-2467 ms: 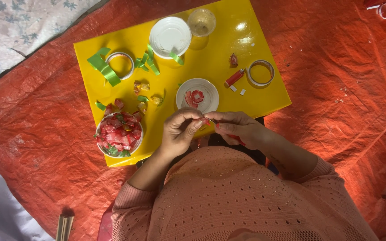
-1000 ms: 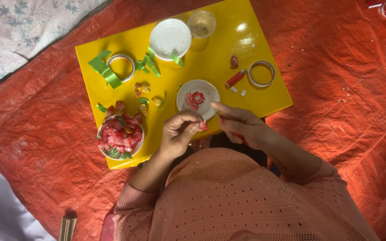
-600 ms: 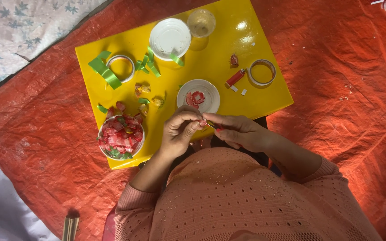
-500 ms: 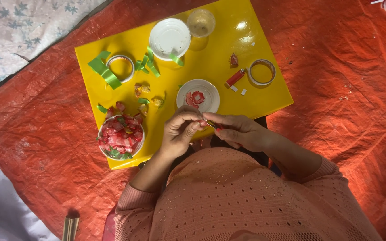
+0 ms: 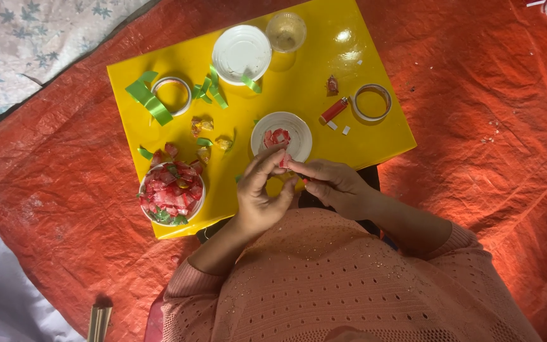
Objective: Shaping small pieces of red material into decorative forms on a white plate.
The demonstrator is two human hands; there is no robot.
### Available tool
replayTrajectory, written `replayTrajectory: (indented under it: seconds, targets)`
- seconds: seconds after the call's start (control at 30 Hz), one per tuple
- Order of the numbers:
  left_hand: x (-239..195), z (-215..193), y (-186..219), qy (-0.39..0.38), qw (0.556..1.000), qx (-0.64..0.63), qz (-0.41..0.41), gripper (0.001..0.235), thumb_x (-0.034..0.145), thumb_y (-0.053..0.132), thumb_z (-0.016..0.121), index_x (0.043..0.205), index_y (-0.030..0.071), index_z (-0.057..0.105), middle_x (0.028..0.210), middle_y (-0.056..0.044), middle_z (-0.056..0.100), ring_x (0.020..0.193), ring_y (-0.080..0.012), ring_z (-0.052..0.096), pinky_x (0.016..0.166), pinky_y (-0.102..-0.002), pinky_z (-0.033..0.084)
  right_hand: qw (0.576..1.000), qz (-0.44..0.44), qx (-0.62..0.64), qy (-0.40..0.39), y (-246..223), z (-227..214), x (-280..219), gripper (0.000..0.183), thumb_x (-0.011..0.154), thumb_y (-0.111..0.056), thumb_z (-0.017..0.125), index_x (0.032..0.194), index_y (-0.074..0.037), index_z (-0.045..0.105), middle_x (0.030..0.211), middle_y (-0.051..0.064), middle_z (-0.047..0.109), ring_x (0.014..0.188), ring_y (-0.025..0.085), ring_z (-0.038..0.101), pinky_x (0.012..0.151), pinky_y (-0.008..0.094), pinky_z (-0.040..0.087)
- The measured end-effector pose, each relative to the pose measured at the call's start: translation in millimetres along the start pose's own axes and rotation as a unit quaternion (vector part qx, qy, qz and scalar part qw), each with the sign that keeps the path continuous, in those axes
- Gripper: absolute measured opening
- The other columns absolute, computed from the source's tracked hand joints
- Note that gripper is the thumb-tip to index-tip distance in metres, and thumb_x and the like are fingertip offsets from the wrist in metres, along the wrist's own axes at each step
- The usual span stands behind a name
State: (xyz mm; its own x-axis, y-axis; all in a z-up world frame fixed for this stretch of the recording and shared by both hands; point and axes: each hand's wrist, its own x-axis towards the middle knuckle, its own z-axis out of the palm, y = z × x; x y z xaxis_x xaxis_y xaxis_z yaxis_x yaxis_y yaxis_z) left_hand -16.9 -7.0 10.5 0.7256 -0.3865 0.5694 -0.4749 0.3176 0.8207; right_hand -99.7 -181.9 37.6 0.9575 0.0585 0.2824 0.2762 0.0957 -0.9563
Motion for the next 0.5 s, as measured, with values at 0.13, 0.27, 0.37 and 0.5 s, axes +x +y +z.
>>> replayTrajectory:
  seconds: [0.13,0.27,0.37,0.5]
  targets:
    - [1.6,3.3,2.4,0.014,0.999,0.041,0.003,0.052,0.082,-0.012,0.079,0.132,-0.006,0.064,0.127,-0.026,0.067,0.101,-0.0281,0.072,0.080,-0.034,0.064,1.000,0.006,0.006,0.006,3.1,1.3,-3.0,0.043,0.100,-0.003,0.052,0.142,0.005,0.055,0.083,0.011,0.061,0.051,0.008,0.059,0.047,0.019,0.047]
    - [-0.4,5.5,-0.1,0.031,0.999,0.001,-0.038,0.045,0.081,-0.019,0.072,0.124,-0.006,0.068,0.121,-0.026,0.069,0.097,-0.0298,0.074,0.074,-0.036,0.066,0.999,0.018,0.028,0.012,-0.7,4.4,-1.8,0.042,0.100,-0.003,0.052,0.141,0.006,0.056,0.080,0.011,0.061,0.050,0.007,0.058,0.048,0.018,0.046]
    - [1.5,4.5,4.1,0.027,0.996,-0.034,-0.073,0.047,0.080,-0.020,0.070,0.124,-0.005,0.069,0.119,-0.027,0.071,0.097,-0.0298,0.074,0.074,-0.039,0.066,0.999,0.018,0.030,0.018,9.3,1.2,-7.1,0.042,0.100,-0.002,0.051,0.141,0.007,0.055,0.075,0.008,0.059,0.047,0.007,0.057,0.047,0.018,0.045]
    - [2.4,5.8,5.0,0.029,0.993,-0.054,-0.105,0.043,0.081,-0.019,0.071,0.121,-0.004,0.070,0.118,-0.025,0.072,0.096,-0.0243,0.073,0.075,-0.037,0.066,0.999,0.028,0.027,0.014,18.2,-3.8,-11.1,0.042,0.101,-0.004,0.050,0.142,0.006,0.055,0.073,0.007,0.059,0.047,0.008,0.057,0.047,0.019,0.046]
